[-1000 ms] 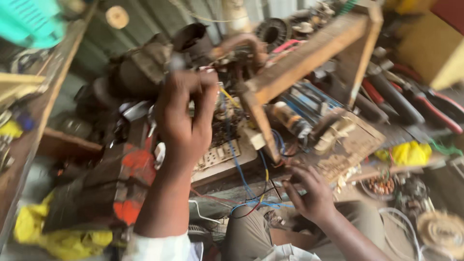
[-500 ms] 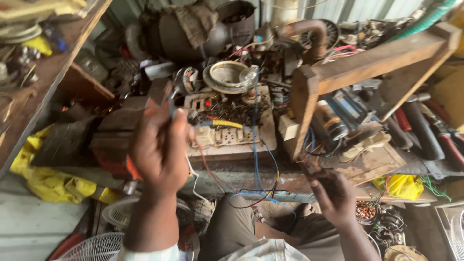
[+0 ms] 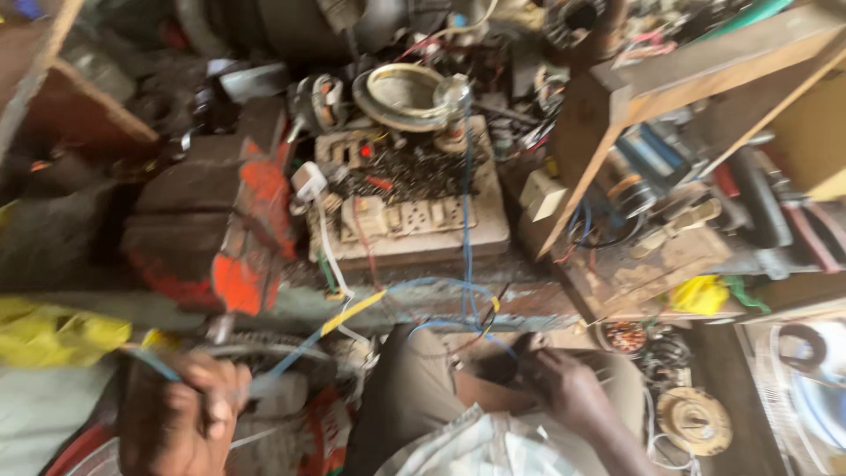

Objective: The person sits at a cluttered repair workbench and works on a small electric motor mounted on a wooden fixture. They handle wires at the switchboard, pick up a roll of electrical tape, and wrap tape around the motor's terminal area by hand.

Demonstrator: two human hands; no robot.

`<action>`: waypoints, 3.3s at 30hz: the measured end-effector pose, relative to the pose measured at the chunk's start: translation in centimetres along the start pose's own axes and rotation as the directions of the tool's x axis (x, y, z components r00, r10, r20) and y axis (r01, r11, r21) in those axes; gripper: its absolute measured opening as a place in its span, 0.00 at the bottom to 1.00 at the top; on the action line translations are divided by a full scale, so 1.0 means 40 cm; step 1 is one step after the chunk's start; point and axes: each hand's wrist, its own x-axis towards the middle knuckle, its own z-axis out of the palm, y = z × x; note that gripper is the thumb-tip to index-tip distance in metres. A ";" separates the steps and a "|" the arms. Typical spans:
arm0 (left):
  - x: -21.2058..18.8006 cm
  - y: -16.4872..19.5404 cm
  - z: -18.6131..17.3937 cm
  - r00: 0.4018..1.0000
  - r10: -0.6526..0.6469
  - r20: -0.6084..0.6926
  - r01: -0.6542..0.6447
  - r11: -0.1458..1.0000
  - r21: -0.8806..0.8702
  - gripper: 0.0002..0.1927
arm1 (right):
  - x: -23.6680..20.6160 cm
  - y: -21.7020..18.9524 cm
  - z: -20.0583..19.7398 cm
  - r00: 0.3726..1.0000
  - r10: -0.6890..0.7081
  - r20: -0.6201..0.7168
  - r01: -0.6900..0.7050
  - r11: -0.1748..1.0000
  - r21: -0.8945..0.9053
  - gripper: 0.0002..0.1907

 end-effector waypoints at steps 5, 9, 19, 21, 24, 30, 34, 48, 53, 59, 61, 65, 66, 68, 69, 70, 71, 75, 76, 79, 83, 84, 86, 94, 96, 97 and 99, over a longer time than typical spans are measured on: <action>-0.080 -0.189 -0.180 0.612 -0.768 -0.187 0.779 0.546 0.309 0.09 | -0.037 0.022 0.042 0.940 0.314 0.136 -0.310 0.949 -0.052 0.15; -0.125 -0.284 -0.214 0.663 -0.639 -0.390 0.728 0.428 0.536 0.14 | -0.026 0.030 0.058 0.908 0.381 0.173 -0.373 0.924 -0.079 0.17; -0.181 -0.374 -0.272 0.366 -0.837 -0.407 0.385 -0.262 0.885 0.28 | 0.060 -0.026 0.098 0.875 0.447 0.185 -0.421 0.892 -0.163 0.18; -0.167 -0.397 -0.247 0.625 -0.773 -0.111 0.343 0.144 0.928 0.28 | 0.085 -0.045 0.105 0.911 0.374 0.173 -0.352 0.925 -0.145 0.18; -0.095 -0.420 -0.186 0.763 -0.632 -0.137 0.378 0.263 0.888 0.28 | 0.117 -0.078 0.123 0.914 0.372 0.163 -0.352 0.926 -0.139 0.19; 0.099 -0.423 -0.080 0.953 -0.229 0.198 -0.043 0.545 0.838 0.17 | 0.148 -0.124 0.146 0.915 0.396 0.082 -0.379 0.910 -0.169 0.18; 0.177 -0.428 -0.018 0.872 -0.423 0.247 0.123 0.678 0.725 0.16 | 0.128 -0.114 0.114 0.876 0.470 0.112 -0.449 0.877 -0.169 0.17; 0.376 -0.425 0.189 0.904 -0.159 0.398 -0.111 0.809 0.577 0.13 | 0.042 -0.022 0.041 0.929 0.347 0.131 -0.341 0.938 -0.063 0.15; 0.413 -0.472 0.296 0.920 -0.161 0.358 -0.024 0.887 0.460 0.12 | 0.055 -0.024 -0.024 0.991 0.133 -0.035 -0.133 0.991 -0.005 0.11; 0.423 -0.548 0.411 0.936 -0.266 0.229 0.145 0.888 0.436 0.15 | 0.159 -0.081 -0.166 0.836 0.020 -0.549 -0.063 0.996 -0.059 0.19; 0.422 -0.573 0.438 0.943 -0.216 0.254 0.095 0.903 0.418 0.14 | 0.210 -0.090 -0.202 0.750 0.016 -0.661 -0.101 0.991 -0.091 0.23; 0.411 -0.600 0.466 0.922 -0.329 0.207 0.250 0.910 0.332 0.14 | 0.291 -0.074 -0.250 0.754 0.144 -0.640 -0.240 0.969 -0.064 0.31; 0.408 -0.603 0.468 0.926 -0.326 0.191 0.244 0.902 0.357 0.14 | 0.306 -0.066 -0.255 0.779 0.236 -0.581 -0.301 0.954 -0.016 0.32; 0.404 -0.605 0.470 0.933 -0.317 0.167 0.237 0.896 0.376 0.14 | 0.322 -0.053 -0.260 0.784 0.326 -0.528 -0.326 0.941 0.097 0.31; 0.404 -0.605 0.472 0.936 -0.314 0.160 0.238 0.898 0.369 0.14 | 0.323 -0.048 -0.261 0.773 0.332 -0.541 -0.290 0.943 0.165 0.28; 0.405 -0.604 0.474 0.937 -0.314 0.152 0.243 0.900 0.361 0.13 | 0.319 -0.043 -0.261 0.761 0.344 -0.550 -0.255 0.938 0.233 0.25; 0.407 -0.603 0.477 0.943 -0.294 0.153 0.216 0.896 0.387 0.13 | 0.313 -0.037 -0.261 0.749 0.404 -0.526 -0.265 0.909 0.320 0.22; 0.431 -0.581 0.511 0.967 -0.152 0.203 0.016 0.837 0.548 0.11 | 0.269 -0.017 -0.261 0.737 0.431 -0.520 -0.213 0.879 0.427 0.13; 0.440 -0.571 0.523 0.968 -0.098 0.229 -0.059 0.803 0.592 0.10 | 0.259 -0.013 -0.262 0.744 0.383 -0.547 -0.177 0.903 0.391 0.12; 0.465 -0.530 0.568 0.933 0.035 0.358 -0.294 0.647 0.704 0.11 | 0.238 -0.007 -0.260 0.711 0.327 -0.622 -0.095 0.922 0.375 0.11; 0.501 -0.480 0.632 0.879 0.066 0.472 -0.446 0.467 0.764 0.14 | 0.228 -0.019 -0.249 0.651 0.377 -0.658 -0.256 0.926 0.277 0.13; 0.511 -0.470 0.645 0.865 0.000 0.501 -0.452 0.431 0.781 0.15 | 0.227 -0.023 -0.245 0.652 0.313 -0.691 -0.218 0.950 0.224 0.13; 0.535 -0.451 0.658 0.788 -0.032 0.615 -0.570 0.339 0.748 0.16 | 0.225 -0.031 -0.236 0.664 0.262 -0.700 -0.196 0.965 0.175 0.15; 0.598 -0.407 0.630 0.594 -0.043 0.804 -0.775 0.237 0.585 0.11 | 0.244 -0.024 -0.248 0.734 0.011 -0.679 0.008 1.000 0.026 0.19; 0.602 -0.409 0.620 0.609 -0.045 0.792 -0.752 0.283 0.595 0.10 | 0.248 -0.023 -0.277 0.787 -0.024 -0.617 -0.005 0.999 -0.046 0.19; 0.602 -0.410 0.614 0.618 -0.046 0.785 -0.740 0.306 0.599 0.09 | 0.246 -0.025 -0.293 0.812 -0.040 -0.582 -0.010 0.997 -0.082 0.19; 0.604 -0.414 0.600 0.678 0.057 0.732 -0.703 0.340 0.625 0.08 | 0.228 -0.026 -0.325 0.796 0.251 -0.551 -0.209 0.968 0.140 0.19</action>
